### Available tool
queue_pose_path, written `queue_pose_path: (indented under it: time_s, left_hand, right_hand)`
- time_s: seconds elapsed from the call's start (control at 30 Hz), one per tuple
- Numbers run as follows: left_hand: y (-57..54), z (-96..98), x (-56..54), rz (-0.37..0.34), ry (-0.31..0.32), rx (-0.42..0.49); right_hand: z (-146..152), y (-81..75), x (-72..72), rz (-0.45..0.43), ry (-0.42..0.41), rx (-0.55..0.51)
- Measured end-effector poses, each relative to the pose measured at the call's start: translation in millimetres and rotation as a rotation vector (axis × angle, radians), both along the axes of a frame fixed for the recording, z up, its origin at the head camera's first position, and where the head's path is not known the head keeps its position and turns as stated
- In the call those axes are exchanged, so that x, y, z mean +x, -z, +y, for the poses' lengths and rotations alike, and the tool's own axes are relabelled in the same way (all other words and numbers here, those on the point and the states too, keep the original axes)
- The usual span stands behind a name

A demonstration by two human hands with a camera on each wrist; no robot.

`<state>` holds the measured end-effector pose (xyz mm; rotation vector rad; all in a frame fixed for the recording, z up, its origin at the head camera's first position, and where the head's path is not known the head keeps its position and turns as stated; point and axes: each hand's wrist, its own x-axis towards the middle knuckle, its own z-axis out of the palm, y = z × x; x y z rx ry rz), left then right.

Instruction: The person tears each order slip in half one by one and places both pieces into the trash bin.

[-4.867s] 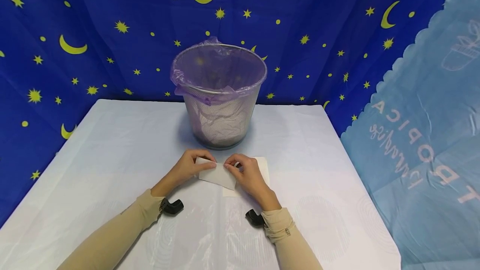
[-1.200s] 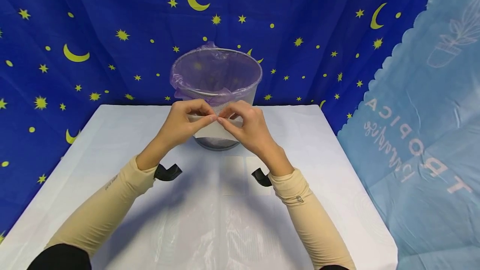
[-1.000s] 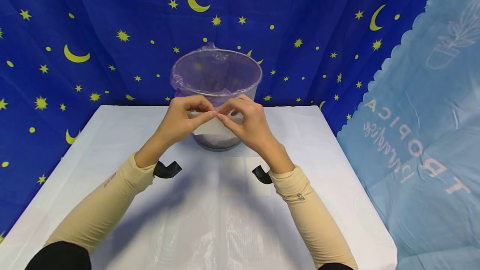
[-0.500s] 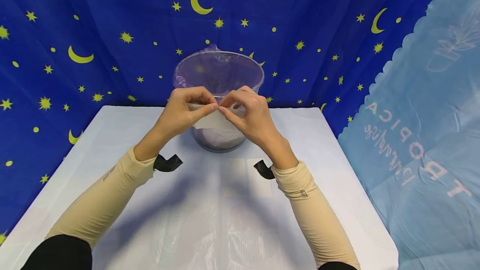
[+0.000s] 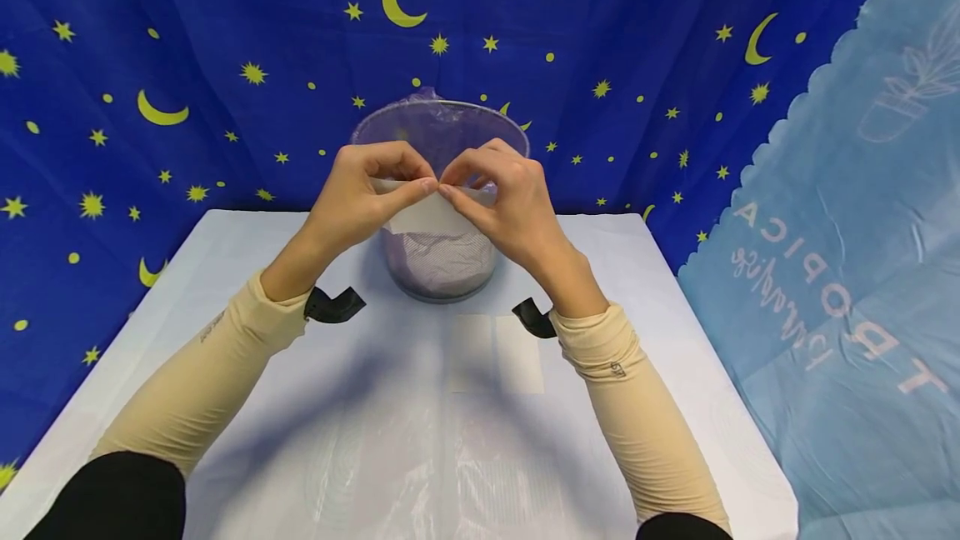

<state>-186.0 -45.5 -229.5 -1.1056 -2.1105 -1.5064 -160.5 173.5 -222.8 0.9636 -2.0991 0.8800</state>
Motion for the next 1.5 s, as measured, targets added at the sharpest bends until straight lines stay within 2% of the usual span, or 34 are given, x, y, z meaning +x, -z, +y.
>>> queue_pose_path:
  time_s: [0.17, 0.43, 0.73, 1.0, 1.23, 1.5]
  left_hand:
    - [-8.5, 1.6, -3.0, 0.029, 0.004, 0.014]
    - [-29.7, -0.5, -11.5, 0.085, -0.025, 0.032]
    - [-39.8, 0.3, -21.6, 0.124, -0.049, 0.035]
    - [-46.8, 7.3, -35.6, 0.103, -0.087, 0.018]
    - [-54.9, 11.4, -46.3, 0.024, -0.115, 0.001]
    - [-53.2, 16.4, -63.7, -0.021, -0.143, -0.046]
  right_hand:
    - [1.2, -10.0, -1.8, 0.023, 0.007, 0.018]
    - [-1.5, -37.3, -8.8, 0.057, 0.029, 0.065]
    - [-3.7, -50.5, -16.7, 0.018, 0.091, 0.1]
    - [-0.1, -56.7, -30.4, 0.015, 0.135, 0.12]
    - [0.4, -58.4, -45.0, -0.009, 0.163, 0.093]
    - [2.8, -58.4, -61.1, -0.068, 0.196, 0.108]
